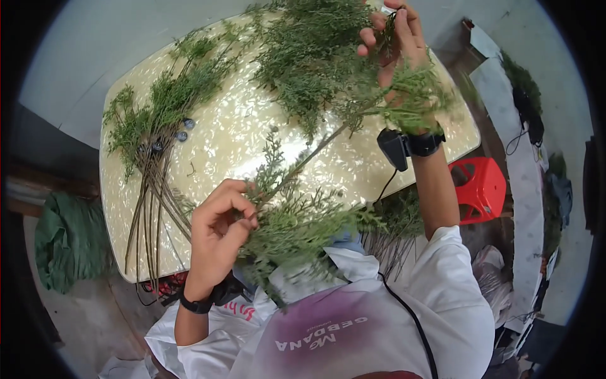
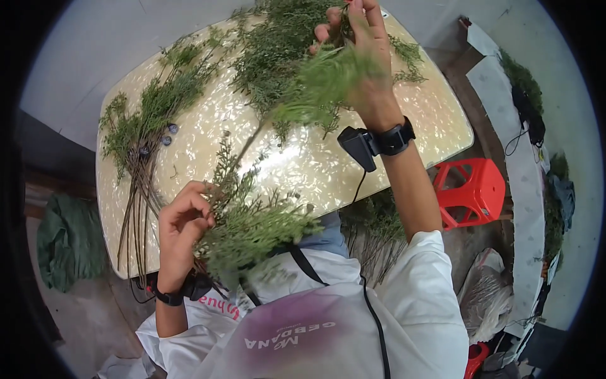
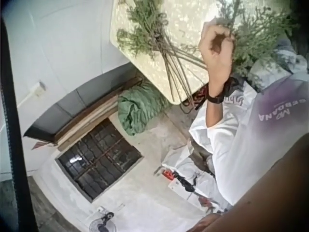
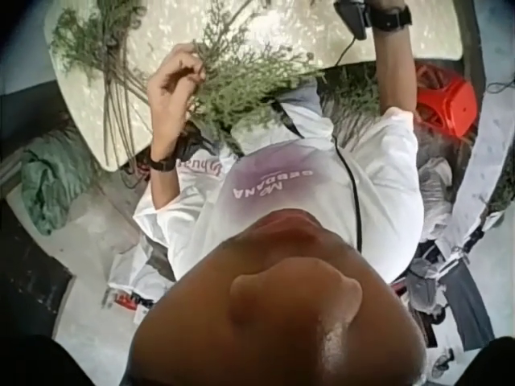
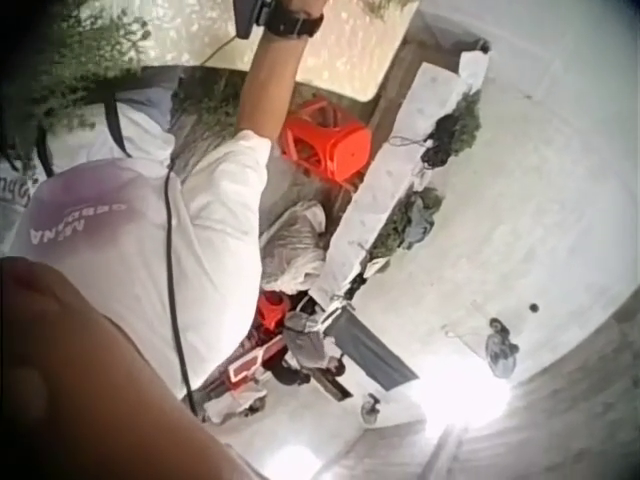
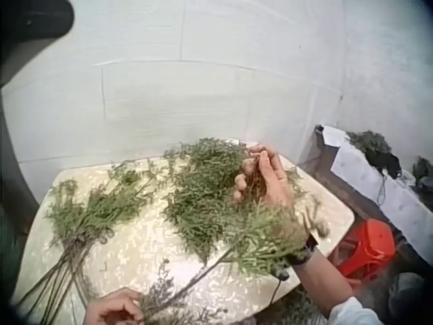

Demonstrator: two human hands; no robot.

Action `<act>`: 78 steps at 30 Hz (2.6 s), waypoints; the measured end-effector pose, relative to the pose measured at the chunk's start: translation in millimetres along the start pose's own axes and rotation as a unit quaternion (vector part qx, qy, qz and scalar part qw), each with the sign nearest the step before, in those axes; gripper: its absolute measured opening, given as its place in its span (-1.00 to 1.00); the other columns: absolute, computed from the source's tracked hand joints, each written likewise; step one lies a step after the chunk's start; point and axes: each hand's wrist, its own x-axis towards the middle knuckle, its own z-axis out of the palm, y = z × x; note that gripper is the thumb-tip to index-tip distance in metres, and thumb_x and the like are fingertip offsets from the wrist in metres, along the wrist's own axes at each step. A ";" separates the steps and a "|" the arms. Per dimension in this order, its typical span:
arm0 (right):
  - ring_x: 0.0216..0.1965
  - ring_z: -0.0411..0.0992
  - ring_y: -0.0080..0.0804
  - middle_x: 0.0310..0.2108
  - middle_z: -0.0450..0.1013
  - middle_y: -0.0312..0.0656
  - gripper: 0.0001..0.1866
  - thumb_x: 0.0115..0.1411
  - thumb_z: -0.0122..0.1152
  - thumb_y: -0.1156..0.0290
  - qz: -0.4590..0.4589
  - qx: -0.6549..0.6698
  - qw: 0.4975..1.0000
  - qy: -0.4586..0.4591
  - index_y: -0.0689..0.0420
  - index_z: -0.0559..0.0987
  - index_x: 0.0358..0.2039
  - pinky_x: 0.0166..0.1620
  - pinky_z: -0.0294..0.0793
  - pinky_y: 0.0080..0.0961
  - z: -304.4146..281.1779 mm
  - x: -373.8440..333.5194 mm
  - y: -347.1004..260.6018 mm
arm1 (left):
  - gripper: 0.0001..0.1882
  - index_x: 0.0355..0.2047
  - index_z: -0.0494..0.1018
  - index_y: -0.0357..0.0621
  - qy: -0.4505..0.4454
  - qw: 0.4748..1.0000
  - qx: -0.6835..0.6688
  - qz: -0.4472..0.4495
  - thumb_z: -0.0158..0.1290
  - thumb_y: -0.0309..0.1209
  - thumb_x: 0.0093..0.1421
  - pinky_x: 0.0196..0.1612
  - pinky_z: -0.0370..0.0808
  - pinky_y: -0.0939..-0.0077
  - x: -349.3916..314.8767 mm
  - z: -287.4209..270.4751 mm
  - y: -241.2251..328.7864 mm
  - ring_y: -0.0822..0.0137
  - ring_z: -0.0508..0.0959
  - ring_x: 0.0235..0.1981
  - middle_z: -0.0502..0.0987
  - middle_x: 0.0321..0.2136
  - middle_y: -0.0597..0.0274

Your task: The person assembles a decorative branch by picking up a stem and attaching small sprigs of greenery to it. They secure each sprig by wrapping black tape around the connection points, repeating this process until the branch is complete.

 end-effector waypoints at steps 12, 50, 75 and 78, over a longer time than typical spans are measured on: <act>-0.57 0.13 -0.78 -0.56 0.17 -0.43 -0.71 0.39 -0.04 0.17 0.294 -0.138 0.937 0.130 0.11 0.45 -0.09 -0.60 0.05 -0.81 33.6 -34.0 -9.1 | -0.96 -0.47 0.34 -0.29 -0.051 0.994 -0.097 -0.023 -0.07 -0.60 0.12 -0.22 0.28 0.69 0.0 -6.1 -10.6 0.51 0.31 -0.31 0.33 -0.18 0.19; -0.28 0.53 -0.46 -0.30 0.55 -0.10 -0.87 0.13 0.29 0.60 0.240 -0.439 0.865 0.042 0.30 0.56 -0.29 -0.20 0.51 -0.57 136.5 -104.5 44.5 | -0.87 -0.24 0.55 -0.37 0.085 0.994 -0.049 0.040 0.10 -0.59 0.20 -0.43 0.28 0.81 -3.8 27.7 -12.2 0.63 0.41 -0.40 0.43 -0.10 0.15; -0.35 0.55 -0.46 -0.34 0.57 -0.09 -0.85 0.10 0.34 0.57 0.227 -0.497 0.838 -0.015 0.28 0.58 -0.31 -0.29 0.51 -0.60 133.5 -101.3 44.9 | -0.82 -0.21 0.59 -0.37 0.068 0.995 0.013 0.069 0.17 -0.60 0.16 -0.45 0.38 0.81 -0.5 23.5 -16.6 0.59 0.51 -0.37 0.48 -0.10 0.14; -0.35 0.55 -0.46 -0.32 0.57 -0.11 -0.84 0.09 0.34 0.56 0.212 -0.513 0.831 -0.015 0.27 0.58 -0.29 -0.30 0.51 -0.59 131.2 -99.4 46.4 | -0.83 -0.24 0.60 -0.36 0.084 0.995 -0.007 0.049 0.17 -0.61 0.14 -0.42 0.41 0.80 4.4 25.9 -14.6 0.58 0.52 -0.35 0.48 -0.09 0.14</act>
